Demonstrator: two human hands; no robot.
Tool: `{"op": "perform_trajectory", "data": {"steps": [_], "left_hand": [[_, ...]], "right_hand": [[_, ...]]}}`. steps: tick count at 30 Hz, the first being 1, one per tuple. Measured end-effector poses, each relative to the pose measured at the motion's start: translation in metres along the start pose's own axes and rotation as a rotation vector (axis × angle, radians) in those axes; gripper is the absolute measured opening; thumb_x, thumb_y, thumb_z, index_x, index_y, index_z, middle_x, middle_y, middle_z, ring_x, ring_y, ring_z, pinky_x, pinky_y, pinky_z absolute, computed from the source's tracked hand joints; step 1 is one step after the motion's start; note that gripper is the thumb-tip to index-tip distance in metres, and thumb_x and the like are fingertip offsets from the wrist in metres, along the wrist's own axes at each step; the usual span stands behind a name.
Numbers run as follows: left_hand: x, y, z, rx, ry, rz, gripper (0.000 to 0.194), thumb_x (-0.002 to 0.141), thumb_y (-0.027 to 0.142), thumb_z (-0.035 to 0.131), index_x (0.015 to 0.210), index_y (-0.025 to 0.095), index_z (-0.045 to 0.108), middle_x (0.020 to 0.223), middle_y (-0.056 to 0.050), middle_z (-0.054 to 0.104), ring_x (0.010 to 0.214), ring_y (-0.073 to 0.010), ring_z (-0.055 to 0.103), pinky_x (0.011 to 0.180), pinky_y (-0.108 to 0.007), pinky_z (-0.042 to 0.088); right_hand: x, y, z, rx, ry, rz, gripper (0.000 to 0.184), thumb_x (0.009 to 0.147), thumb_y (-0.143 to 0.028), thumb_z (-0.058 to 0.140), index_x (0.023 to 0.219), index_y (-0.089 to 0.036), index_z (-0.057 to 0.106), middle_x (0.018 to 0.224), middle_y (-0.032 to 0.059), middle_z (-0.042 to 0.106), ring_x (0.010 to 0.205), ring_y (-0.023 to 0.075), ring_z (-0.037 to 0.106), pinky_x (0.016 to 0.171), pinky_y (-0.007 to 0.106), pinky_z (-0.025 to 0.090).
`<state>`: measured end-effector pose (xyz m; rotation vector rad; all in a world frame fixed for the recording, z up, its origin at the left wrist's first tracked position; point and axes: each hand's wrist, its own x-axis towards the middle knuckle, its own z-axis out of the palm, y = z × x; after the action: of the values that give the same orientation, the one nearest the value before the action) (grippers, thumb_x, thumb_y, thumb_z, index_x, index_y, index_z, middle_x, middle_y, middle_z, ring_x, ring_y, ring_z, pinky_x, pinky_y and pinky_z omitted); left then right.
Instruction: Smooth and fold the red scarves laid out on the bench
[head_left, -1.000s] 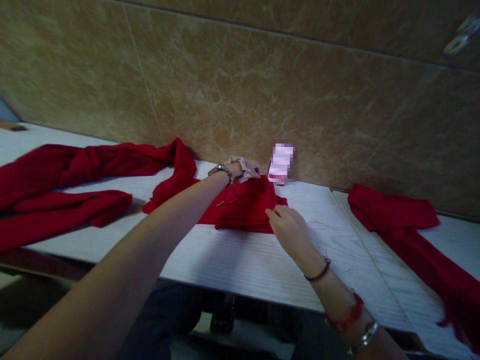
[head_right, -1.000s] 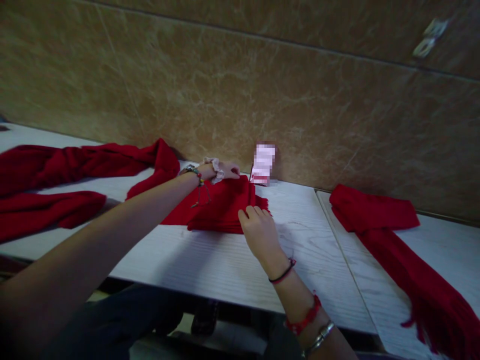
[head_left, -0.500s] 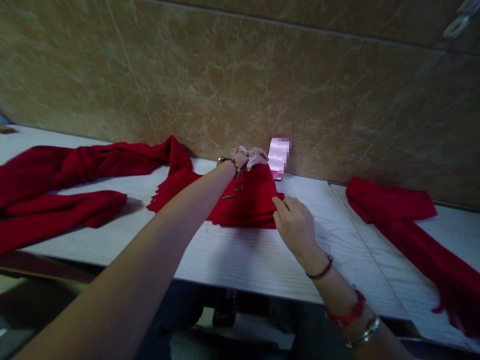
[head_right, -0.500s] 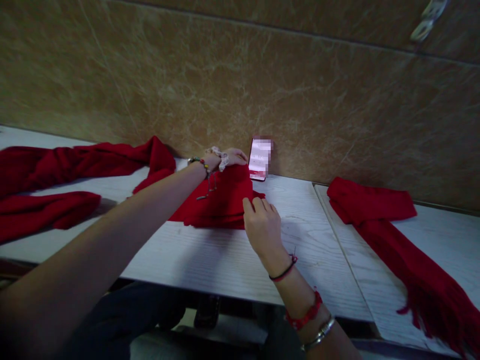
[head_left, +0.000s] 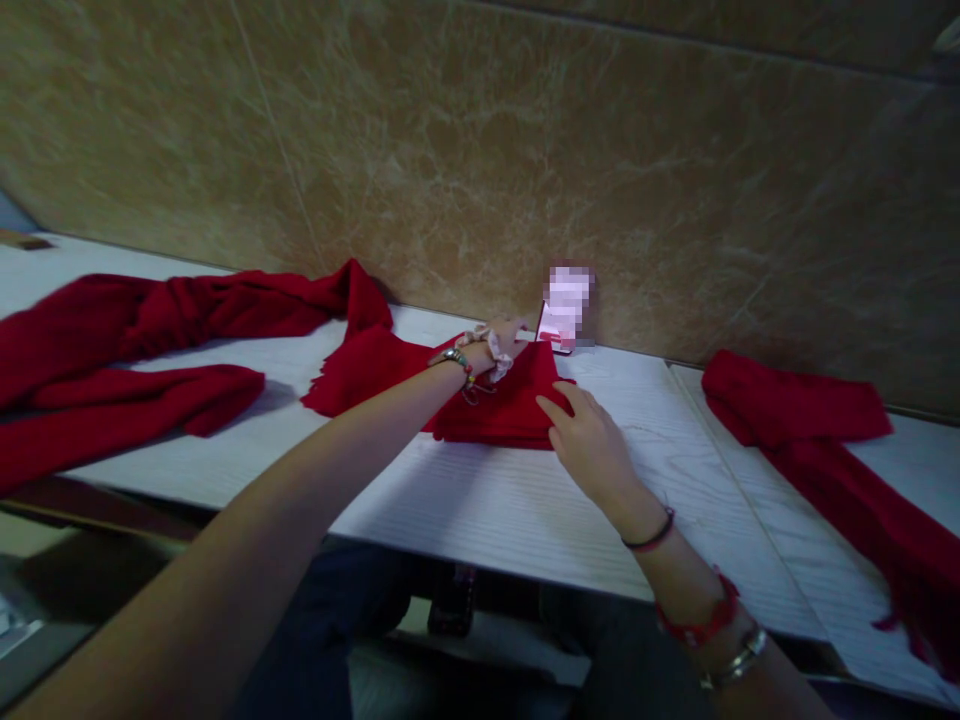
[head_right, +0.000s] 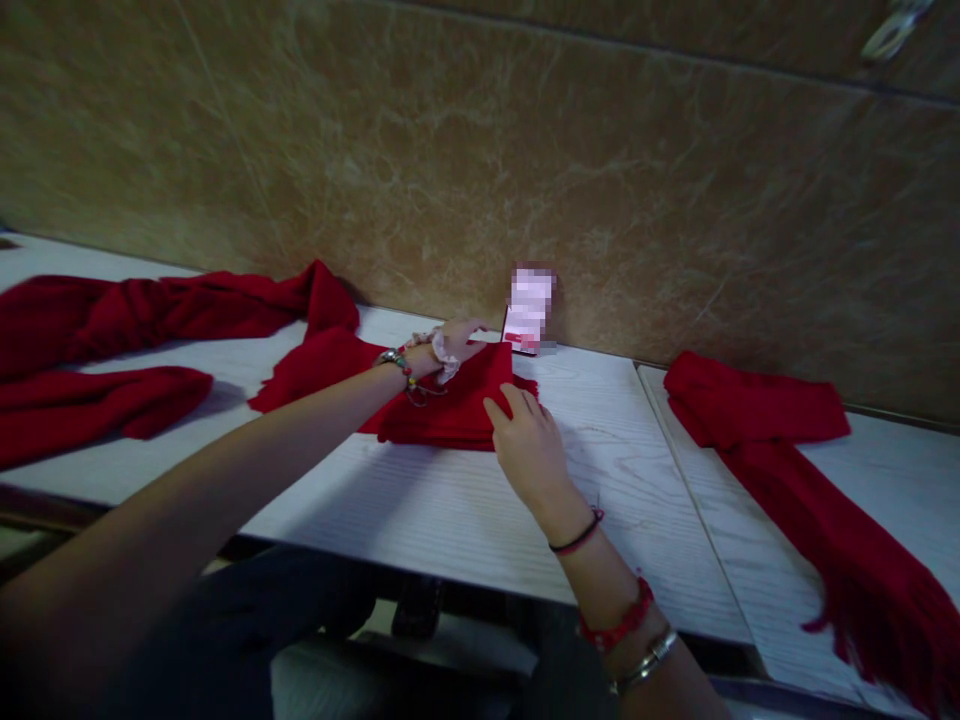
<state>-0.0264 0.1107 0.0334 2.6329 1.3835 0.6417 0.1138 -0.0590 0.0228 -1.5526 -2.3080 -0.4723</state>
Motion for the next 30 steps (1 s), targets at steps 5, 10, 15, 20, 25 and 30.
{"op": "perform_trajectory", "data": {"steps": [5,10,15,20,25,30], "left_hand": [[-0.066,-0.006,-0.02,0.056,-0.045,0.042,0.042,0.085,0.034,0.049,0.121,0.012,0.047,0.123,-0.013,0.045,0.114,-0.0225,0.044,0.098,-0.032,0.036],[-0.127,-0.023,-0.033,0.065,-0.152,0.143,0.052,0.083,0.042,0.049,0.126,0.014,0.042,0.135,-0.014,0.033,0.125,-0.024,0.032,0.104,-0.034,0.029],[-0.149,-0.025,-0.037,0.154,-0.223,0.184,0.054,0.084,0.041,0.048,0.129,0.013,0.041,0.137,-0.016,0.032,0.126,-0.0241,0.032,0.103,-0.033,0.032],[-0.143,-0.011,-0.042,0.24,-0.236,0.158,0.041,0.086,0.027,0.044,0.125,0.016,0.047,0.133,-0.011,0.041,0.122,-0.0222,0.039,0.1,-0.033,0.036],[-0.137,-0.012,-0.046,0.396,-0.268,0.152,0.05,0.081,0.008,0.038,0.129,0.021,0.042,0.139,-0.006,0.036,0.126,-0.0225,0.035,0.102,-0.035,0.033],[-0.144,-0.014,-0.073,0.467,-0.332,-0.024,0.052,0.081,0.006,0.037,0.133,0.015,0.037,0.138,-0.012,0.035,0.12,-0.0263,0.043,0.094,-0.037,0.041]], "right_hand": [[0.003,0.008,0.011,0.036,-0.056,-0.167,0.034,0.087,-0.013,0.04,0.117,-0.016,0.056,0.125,0.0094,0.054,0.121,0.023,0.041,0.096,0.043,0.035],[0.006,0.011,0.014,0.099,-0.112,-0.108,0.034,0.088,-0.016,0.039,0.119,-0.016,0.055,0.123,0.0093,0.056,0.115,0.0198,0.048,0.093,0.041,0.039],[0.009,0.012,0.007,0.029,-0.099,-0.258,0.037,0.085,-0.009,0.041,0.12,-0.014,0.054,0.124,0.0104,0.055,0.117,0.0221,0.047,0.099,0.047,0.032],[0.015,0.007,0.006,0.054,-0.11,-0.37,0.037,0.084,-0.005,0.041,0.116,-0.013,0.057,0.118,0.0104,0.06,0.113,0.0196,0.051,0.099,0.043,0.035],[0.012,0.003,0.014,0.178,-0.088,-0.197,0.035,0.086,-0.008,0.038,0.115,-0.013,0.057,0.116,0.0094,0.061,0.107,0.0168,0.056,0.096,0.037,0.042],[0.011,0.003,0.01,0.313,-0.088,-0.07,0.036,0.087,-0.01,0.037,0.116,-0.015,0.057,0.118,0.0068,0.06,0.108,0.0161,0.055,0.096,0.037,0.043]]}}
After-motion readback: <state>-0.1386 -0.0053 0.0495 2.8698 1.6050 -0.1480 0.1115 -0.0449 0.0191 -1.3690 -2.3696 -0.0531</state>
